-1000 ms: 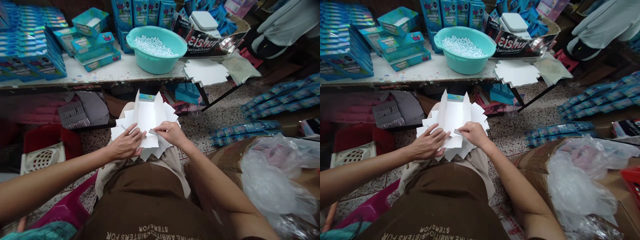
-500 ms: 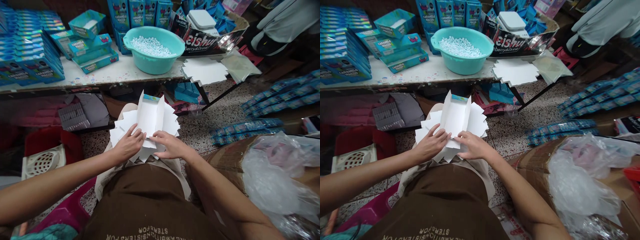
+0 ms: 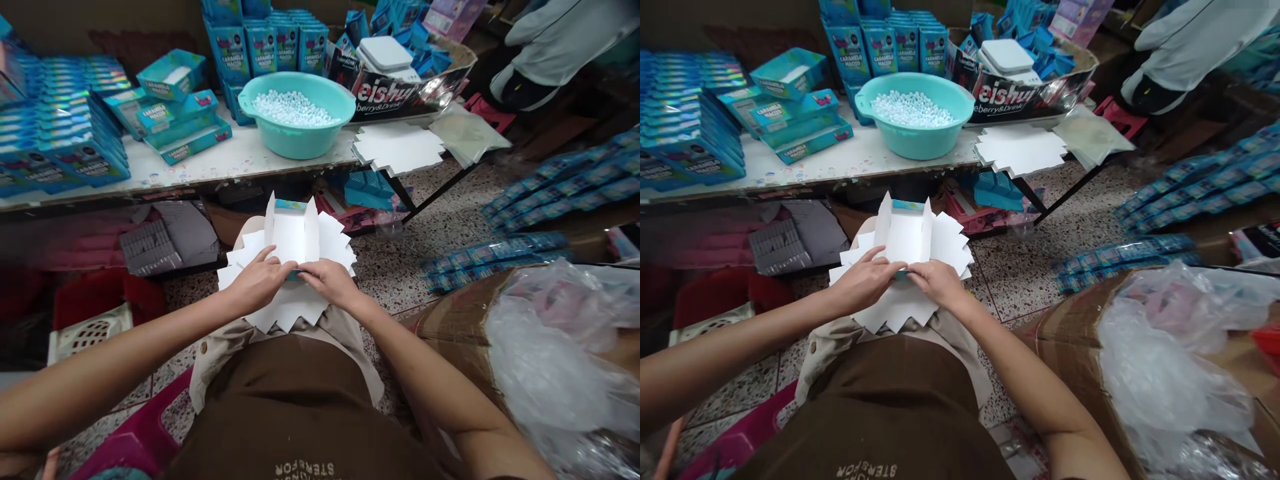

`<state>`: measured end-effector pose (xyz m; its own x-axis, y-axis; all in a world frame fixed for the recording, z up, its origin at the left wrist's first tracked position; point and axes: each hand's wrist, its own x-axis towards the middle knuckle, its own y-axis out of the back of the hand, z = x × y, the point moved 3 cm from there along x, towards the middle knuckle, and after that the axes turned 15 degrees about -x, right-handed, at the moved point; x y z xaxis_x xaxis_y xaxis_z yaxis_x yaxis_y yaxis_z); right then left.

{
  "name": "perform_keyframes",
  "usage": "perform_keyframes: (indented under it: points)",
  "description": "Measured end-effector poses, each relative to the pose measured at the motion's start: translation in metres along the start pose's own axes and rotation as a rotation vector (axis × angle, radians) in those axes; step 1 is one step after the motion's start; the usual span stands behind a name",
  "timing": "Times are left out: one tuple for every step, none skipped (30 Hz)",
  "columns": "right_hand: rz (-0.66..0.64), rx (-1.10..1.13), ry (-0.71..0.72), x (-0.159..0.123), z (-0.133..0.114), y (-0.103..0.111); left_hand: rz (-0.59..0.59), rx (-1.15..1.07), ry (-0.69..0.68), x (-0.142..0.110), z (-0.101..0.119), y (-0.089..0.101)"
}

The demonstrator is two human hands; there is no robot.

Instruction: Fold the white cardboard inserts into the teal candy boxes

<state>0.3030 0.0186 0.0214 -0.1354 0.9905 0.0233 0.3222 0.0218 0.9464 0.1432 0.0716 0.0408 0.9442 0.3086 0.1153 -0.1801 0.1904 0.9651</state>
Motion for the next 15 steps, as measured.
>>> perform_keyframes:
  points:
    - [-0.009,-0.025,-0.056,0.001,-0.001,0.002,0.055,0.056,0.002,-0.002,0.000,0.001]
    - [-0.022,-0.040,-0.108,0.002,-0.003,0.004,0.116,0.117,-0.016,-0.005,0.001,0.002]
    - [-0.038,-0.048,-0.152,0.004,-0.004,0.005,0.172,0.175,-0.054,-0.008,0.003,0.003]
    - [-0.052,-0.050,-0.184,0.005,-0.006,0.006,0.213,0.223,-0.101,-0.011,0.005,0.003]
    - [-0.064,-0.053,-0.203,0.007,-0.008,0.008,0.230,0.259,-0.150,-0.014,0.007,0.002]
    - [-0.075,-0.061,-0.210,0.009,-0.010,0.009,0.224,0.284,-0.194,-0.015,0.009,0.001]
    - [-0.085,-0.076,-0.213,0.011,-0.011,0.009,0.210,0.302,-0.221,-0.015,0.009,0.000]
    - [-0.094,-0.093,-0.213,0.012,-0.012,0.010,0.195,0.315,-0.230,-0.014,0.010,-0.001]
    - [-0.103,-0.108,-0.213,0.014,-0.013,0.010,0.179,0.322,-0.232,-0.012,0.011,-0.002]
    - [-0.114,-0.123,-0.212,0.014,-0.013,0.009,0.159,0.324,-0.232,-0.009,0.011,-0.002]
    - [-0.126,-0.140,-0.203,0.014,-0.014,0.008,0.132,0.318,-0.223,-0.006,0.012,-0.003]
    - [-0.132,-0.160,-0.184,0.013,-0.014,0.008,0.097,0.299,-0.201,-0.002,0.013,-0.004]
    - [-0.126,-0.183,-0.159,0.012,-0.015,0.007,0.051,0.272,-0.163,0.002,0.013,-0.005]
    - [-0.106,-0.202,-0.127,0.009,-0.015,0.007,-0.005,0.238,-0.114,0.006,0.012,-0.006]
    - [-0.078,-0.214,-0.087,0.006,-0.016,0.008,-0.061,0.195,-0.059,0.010,0.012,-0.007]
